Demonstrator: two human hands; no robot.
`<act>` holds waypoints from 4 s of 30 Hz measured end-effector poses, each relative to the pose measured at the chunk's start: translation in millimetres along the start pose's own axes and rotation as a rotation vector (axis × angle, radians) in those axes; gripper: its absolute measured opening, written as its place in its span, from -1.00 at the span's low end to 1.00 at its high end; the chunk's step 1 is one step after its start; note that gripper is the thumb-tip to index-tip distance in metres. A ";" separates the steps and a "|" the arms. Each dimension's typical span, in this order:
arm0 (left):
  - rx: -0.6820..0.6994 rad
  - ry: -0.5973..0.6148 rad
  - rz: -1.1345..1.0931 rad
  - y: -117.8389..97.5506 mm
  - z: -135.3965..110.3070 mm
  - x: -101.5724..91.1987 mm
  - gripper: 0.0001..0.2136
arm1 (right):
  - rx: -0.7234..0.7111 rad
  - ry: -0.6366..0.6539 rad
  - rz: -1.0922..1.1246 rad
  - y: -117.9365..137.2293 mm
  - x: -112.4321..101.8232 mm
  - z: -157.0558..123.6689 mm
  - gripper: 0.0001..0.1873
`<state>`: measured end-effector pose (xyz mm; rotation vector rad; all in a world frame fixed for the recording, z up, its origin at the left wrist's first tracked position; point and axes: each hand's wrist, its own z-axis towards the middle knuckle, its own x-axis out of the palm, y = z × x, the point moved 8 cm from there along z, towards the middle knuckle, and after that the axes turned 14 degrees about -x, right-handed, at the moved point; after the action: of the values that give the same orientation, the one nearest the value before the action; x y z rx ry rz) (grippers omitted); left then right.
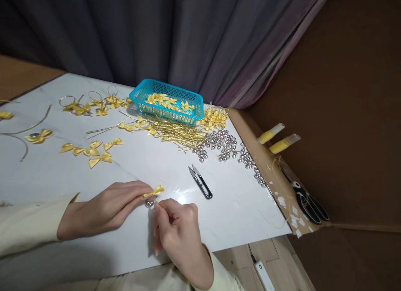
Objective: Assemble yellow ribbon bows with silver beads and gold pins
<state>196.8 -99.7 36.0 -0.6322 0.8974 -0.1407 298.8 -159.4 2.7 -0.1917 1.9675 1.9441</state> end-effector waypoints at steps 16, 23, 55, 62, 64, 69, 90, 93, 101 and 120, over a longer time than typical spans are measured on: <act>0.042 -0.125 0.005 -6.4 3.9 -12.7 -0.84 | -0.002 0.136 0.177 4.8 5.5 -1.8 -0.63; 0.119 0.005 -0.033 -10.0 1.2 -4.9 -0.78 | -0.010 0.054 0.135 0.9 6.1 3.9 -0.61; -0.002 0.178 -0.299 -35.5 10.6 -26.5 -0.76 | -0.118 0.145 0.258 45.4 -10.8 26.8 -0.50; 0.257 0.263 -0.150 -52.6 0.3 -17.5 -0.71 | -0.124 0.039 0.364 46.7 -31.9 50.6 -0.46; 0.224 0.259 -0.142 -48.2 2.0 -15.9 -0.68 | -0.139 0.027 0.403 49.3 -38.9 59.9 -0.47; 0.112 0.325 -0.240 -35.2 4.9 -7.4 -0.70 | -0.167 -0.079 0.490 56.8 -66.0 88.9 -0.52; -0.684 0.446 -0.691 17.5 3.3 20.6 -0.80 | -0.190 -0.282 0.532 52.3 -167.9 132.6 -0.57; -0.683 0.454 -0.647 17.9 2.2 20.1 -0.79 | -0.173 -0.316 0.549 41.7 -176.7 137.7 -0.58; -0.709 0.464 -0.710 20.7 0.7 24.2 -0.81 | -0.155 -0.374 0.526 22.2 -194.1 143.8 -0.57; -0.710 0.121 -0.337 42.7 21.6 -14.8 -0.79 | -0.208 -0.423 0.489 25.7 -207.7 130.1 -0.56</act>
<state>198.0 -49.8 31.7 -1.4501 0.9491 -0.1627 502.7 -62.9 101.7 0.6550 1.6298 2.2442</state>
